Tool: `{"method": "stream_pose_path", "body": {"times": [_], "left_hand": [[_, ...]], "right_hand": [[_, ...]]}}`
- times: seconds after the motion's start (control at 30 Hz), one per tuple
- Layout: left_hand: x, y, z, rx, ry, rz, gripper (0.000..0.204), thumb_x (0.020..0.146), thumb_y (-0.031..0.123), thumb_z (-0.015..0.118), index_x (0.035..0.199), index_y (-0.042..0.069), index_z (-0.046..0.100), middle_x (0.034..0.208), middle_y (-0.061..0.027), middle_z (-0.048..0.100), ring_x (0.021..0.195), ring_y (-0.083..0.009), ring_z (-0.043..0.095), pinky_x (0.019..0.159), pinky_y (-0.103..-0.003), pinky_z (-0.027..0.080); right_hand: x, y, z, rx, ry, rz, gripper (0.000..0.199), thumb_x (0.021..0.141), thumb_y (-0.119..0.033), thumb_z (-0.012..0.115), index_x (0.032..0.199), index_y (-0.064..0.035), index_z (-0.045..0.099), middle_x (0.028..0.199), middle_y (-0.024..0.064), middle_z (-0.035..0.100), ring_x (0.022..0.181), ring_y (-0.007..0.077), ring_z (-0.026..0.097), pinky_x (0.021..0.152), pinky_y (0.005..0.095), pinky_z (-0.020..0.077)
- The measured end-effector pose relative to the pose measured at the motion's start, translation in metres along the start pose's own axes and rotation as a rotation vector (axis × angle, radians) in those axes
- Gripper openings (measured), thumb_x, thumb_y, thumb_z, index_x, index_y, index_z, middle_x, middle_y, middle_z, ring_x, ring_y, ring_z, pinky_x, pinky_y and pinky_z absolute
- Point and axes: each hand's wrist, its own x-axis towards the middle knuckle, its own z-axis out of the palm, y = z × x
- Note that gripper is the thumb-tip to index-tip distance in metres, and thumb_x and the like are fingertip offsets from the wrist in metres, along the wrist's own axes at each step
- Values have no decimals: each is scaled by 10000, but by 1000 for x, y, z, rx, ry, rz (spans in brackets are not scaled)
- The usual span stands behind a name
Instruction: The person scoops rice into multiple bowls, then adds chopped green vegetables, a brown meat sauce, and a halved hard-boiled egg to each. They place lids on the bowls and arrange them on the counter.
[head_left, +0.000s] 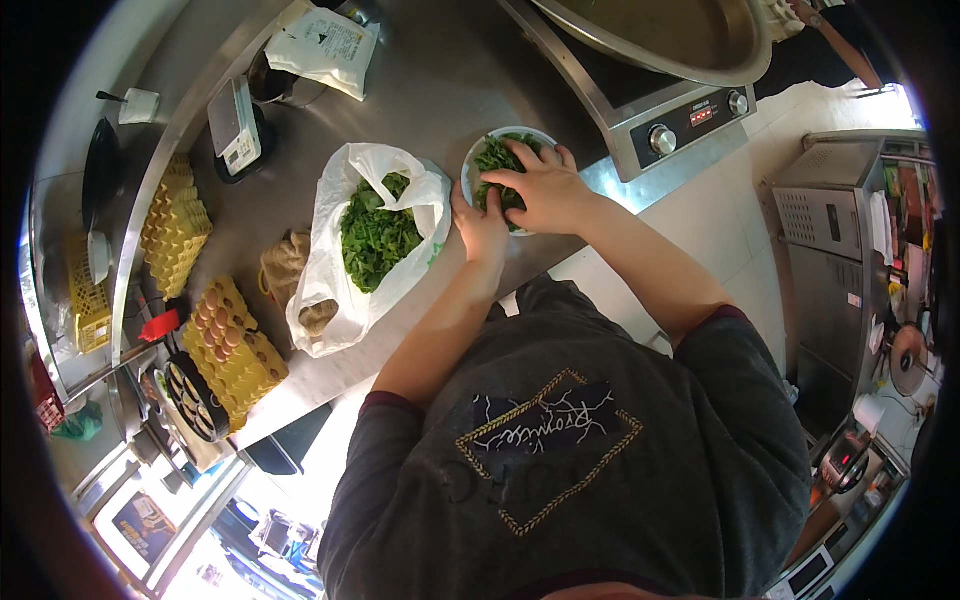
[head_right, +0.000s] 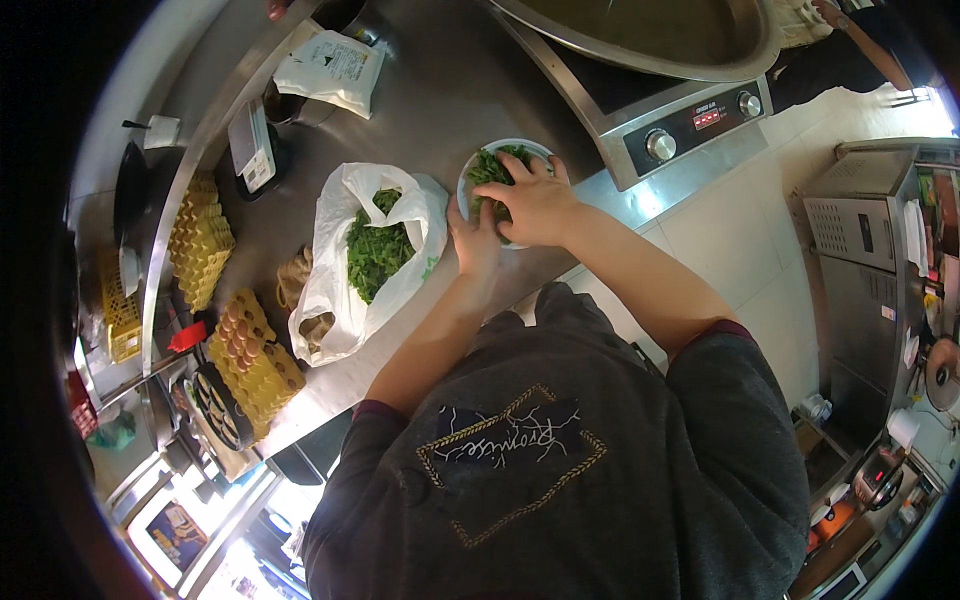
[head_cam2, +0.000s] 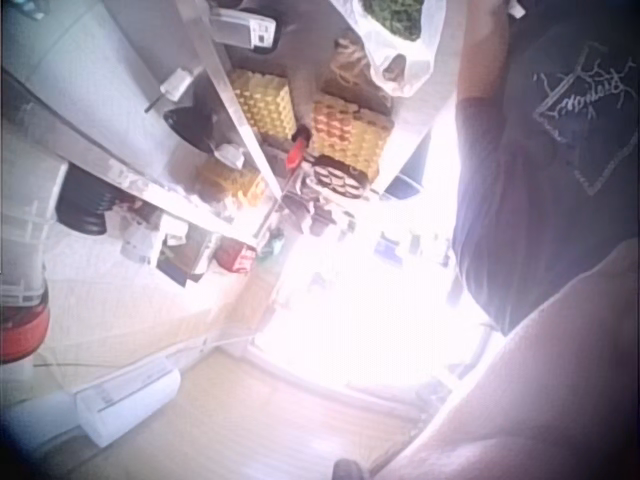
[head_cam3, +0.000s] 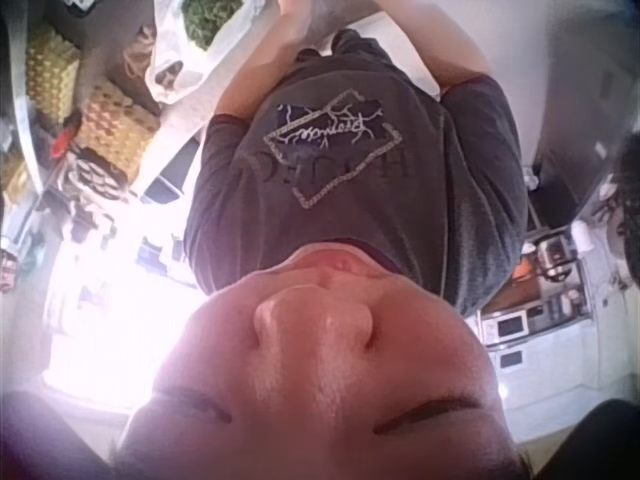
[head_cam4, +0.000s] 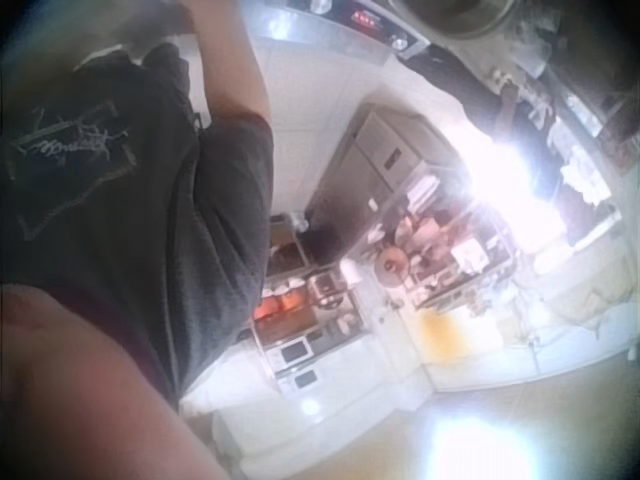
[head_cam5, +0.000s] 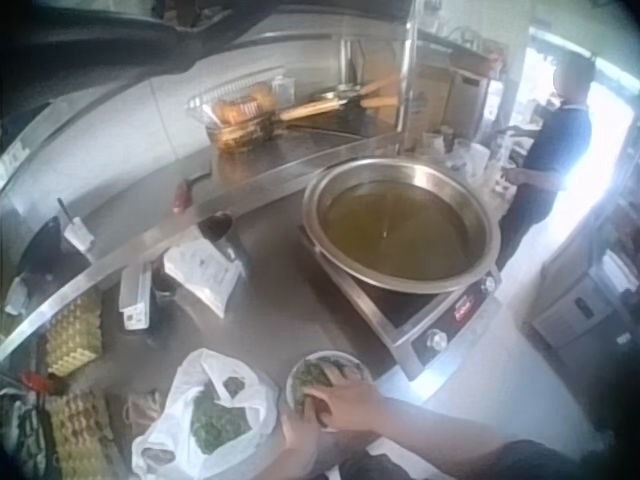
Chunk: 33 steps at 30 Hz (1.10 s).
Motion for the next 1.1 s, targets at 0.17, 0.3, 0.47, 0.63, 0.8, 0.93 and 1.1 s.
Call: {"method": "stream_pose_path", "body": {"times": [0.17, 0.3, 0.47, 0.63, 0.8, 0.93, 1.1], "left_hand": [[-6, 7, -1, -129, -9, -30, 561, 931, 173, 594, 1398, 6, 333, 1304, -209, 468, 1167, -297, 509, 967, -379, 423], [-6, 0, 0, -362, -11, -93, 386, 965, 170, 553, 1291, 36, 394, 1209, -124, 516, 1096, -197, 511, 924, -329, 429], [4, -14, -2, -420, -23, -45, 239, 981, 146, 533, 1168, 54, 416, 1140, -89, 529, 1006, -155, 515, 872, -279, 427], [0, -8, -20, -735, -331, -301, 252, 979, 102, 513, 1207, 65, 410, 1200, -102, 530, 1077, -215, 560, 916, -379, 488], [-15, 13, -35, -869, -493, -344, 399, 993, 85, 474, 1366, 59, 337, 1311, -128, 497, 1175, -250, 550, 975, -444, 503], [-23, 17, -42, -909, -502, -340, 438, 1010, 125, 459, 1417, 76, 305, 1354, -129, 477, 1211, -263, 524, 1009, -447, 474], [-33, 7, -50, -848, -391, -357, 445, 1011, 115, 458, 1426, 58, 309, 1335, -118, 493, 1224, -253, 509, 1028, -438, 455]], "right_hand": [[-3, 8, 10, -70, 131, -129, 753, 757, -394, 727, 1432, -286, 409, 1539, 157, 261, 1441, 413, 159, 1143, 598, 153], [6, 21, 39, -6, 101, -150, 715, 793, -367, 708, 1426, -222, 409, 1521, 165, 279, 1439, 385, 180, 1160, 535, 179], [8, 29, 45, 7, 60, -193, 671, 825, -381, 660, 1427, -231, 403, 1541, 160, 252, 1445, 387, 169, 1168, 542, 145], [-8, 25, 21, 115, 36, -207, 647, 789, -402, 685, 1389, -310, 461, 1535, 193, 242, 1387, 440, 277, 1155, 567, 173], [-30, 12, -11, 30, -3, -231, 637, 787, -557, 657, 1379, -417, 471, 1557, 207, 202, 1413, 426, 242, 1144, 613, 87], [-39, -1, -40, 110, 194, -286, 434, 858, -456, 633, 1249, -270, 618, 1385, 176, 469, 1263, 341, 472, 1073, 505, 312], [25, 24, -36, 527, 421, 11, 198, 895, -222, 629, 1006, -75, 703, 988, 106, 695, 881, 276, 665, 769, 366, 520]]}}
